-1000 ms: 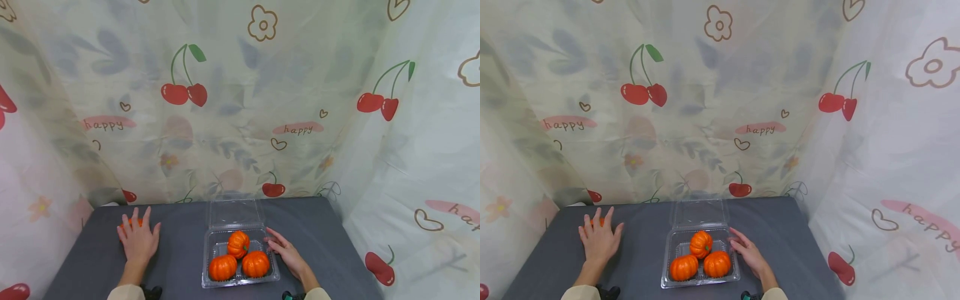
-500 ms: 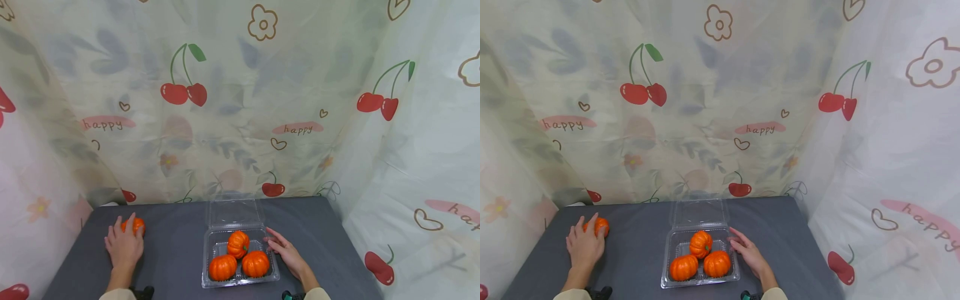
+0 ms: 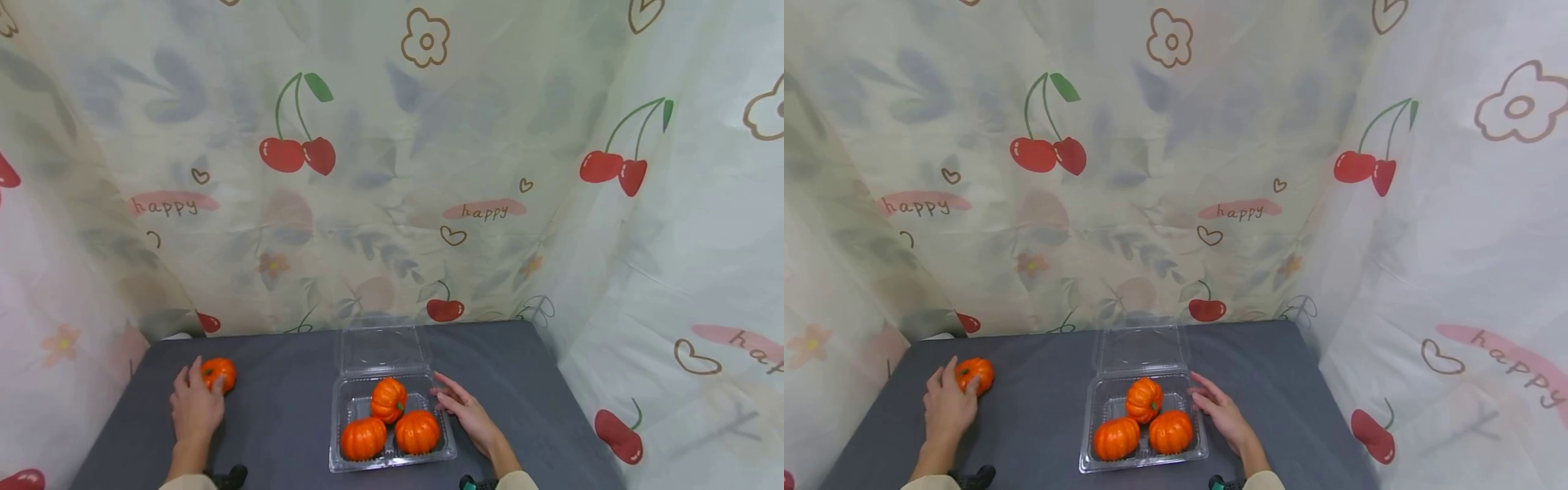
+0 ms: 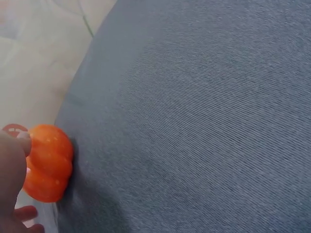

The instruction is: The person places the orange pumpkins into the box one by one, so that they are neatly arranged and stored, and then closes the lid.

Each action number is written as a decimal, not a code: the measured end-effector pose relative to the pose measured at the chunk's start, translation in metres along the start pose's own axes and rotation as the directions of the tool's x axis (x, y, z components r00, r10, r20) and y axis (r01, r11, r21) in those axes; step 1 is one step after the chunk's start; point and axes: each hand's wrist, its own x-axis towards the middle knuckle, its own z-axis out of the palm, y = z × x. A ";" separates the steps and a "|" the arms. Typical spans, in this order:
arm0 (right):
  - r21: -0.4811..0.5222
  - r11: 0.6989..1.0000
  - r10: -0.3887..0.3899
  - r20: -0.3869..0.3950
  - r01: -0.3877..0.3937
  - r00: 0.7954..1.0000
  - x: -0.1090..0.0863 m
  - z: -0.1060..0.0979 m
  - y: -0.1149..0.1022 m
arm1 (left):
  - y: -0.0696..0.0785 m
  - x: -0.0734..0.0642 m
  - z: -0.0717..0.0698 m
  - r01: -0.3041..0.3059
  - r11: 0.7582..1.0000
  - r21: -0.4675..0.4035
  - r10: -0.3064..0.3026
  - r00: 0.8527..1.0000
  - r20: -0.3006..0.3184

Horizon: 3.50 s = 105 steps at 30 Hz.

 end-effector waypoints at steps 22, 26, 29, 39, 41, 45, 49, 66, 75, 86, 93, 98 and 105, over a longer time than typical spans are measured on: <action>0.006 1.000 -0.005 -0.001 0.005 1.000 -0.002 -0.001 -0.001 | 0.001 0.006 0.003 0.041 0.995 -0.092 -0.042 0.999 -0.007; 0.009 1.000 -0.007 0.010 0.007 1.000 0.000 0.002 0.001 | -0.002 0.008 -0.002 0.042 0.997 -0.070 -0.042 0.999 0.011; 0.017 1.000 -0.018 0.014 0.018 1.000 0.001 0.006 -0.001 | -0.003 0.011 -0.005 0.030 0.998 -0.064 -0.028 0.999 0.025; 0.021 1.000 -0.011 0.009 0.011 1.000 -0.002 0.003 0.000 | 0.004 0.008 -0.003 0.059 0.991 -0.117 -0.051 0.996 0.075; 0.022 1.000 -0.010 0.003 0.010 1.000 -0.002 0.002 0.000 | 0.006 0.008 -0.001 0.073 0.989 -0.132 -0.062 0.994 0.087; 0.017 1.000 -0.009 -0.010 0.009 1.000 -0.002 0.001 0.001 | 0.007 0.007 0.002 0.093 0.984 -0.153 -0.079 0.993 0.093; 0.016 1.000 -0.008 -0.008 0.008 1.000 -0.002 0.002 0.000 | 0.006 0.008 0.002 0.110 0.981 -0.157 -0.098 0.992 0.084; 0.026 1.000 -0.004 -0.014 0.005 1.000 -0.003 0.002 -0.001 | 0.025 0.005 -0.001 -0.075 0.956 -0.282 0.064 0.997 -0.050; 0.026 1.000 -0.009 -0.016 0.009 1.000 -0.003 0.001 -0.002 | 0.047 0.002 -0.001 -0.216 0.928 -0.305 0.181 0.974 -0.139; 0.000 1.000 -0.030 0.008 0.030 1.000 -0.002 -0.001 0.001 | 0.072 -0.013 -0.006 -0.358 0.893 -0.272 0.328 0.932 -0.153; 0.007 1.000 -0.025 0.007 0.025 1.000 -0.002 0.000 0.002 | 0.078 -0.021 -0.003 -0.455 0.863 -0.221 0.438 0.891 -0.121; -0.003 1.000 -0.031 0.006 0.031 0.999 -0.003 0.000 0.001 | 0.088 -0.029 0.000 -0.538 0.824 -0.177 0.518 0.842 -0.150; 0.008 1.000 -0.022 0.000 0.022 1.000 -0.002 0.000 0.000 | 0.105 -0.039 -0.001 -0.603 0.773 -0.196 0.588 0.798 -0.135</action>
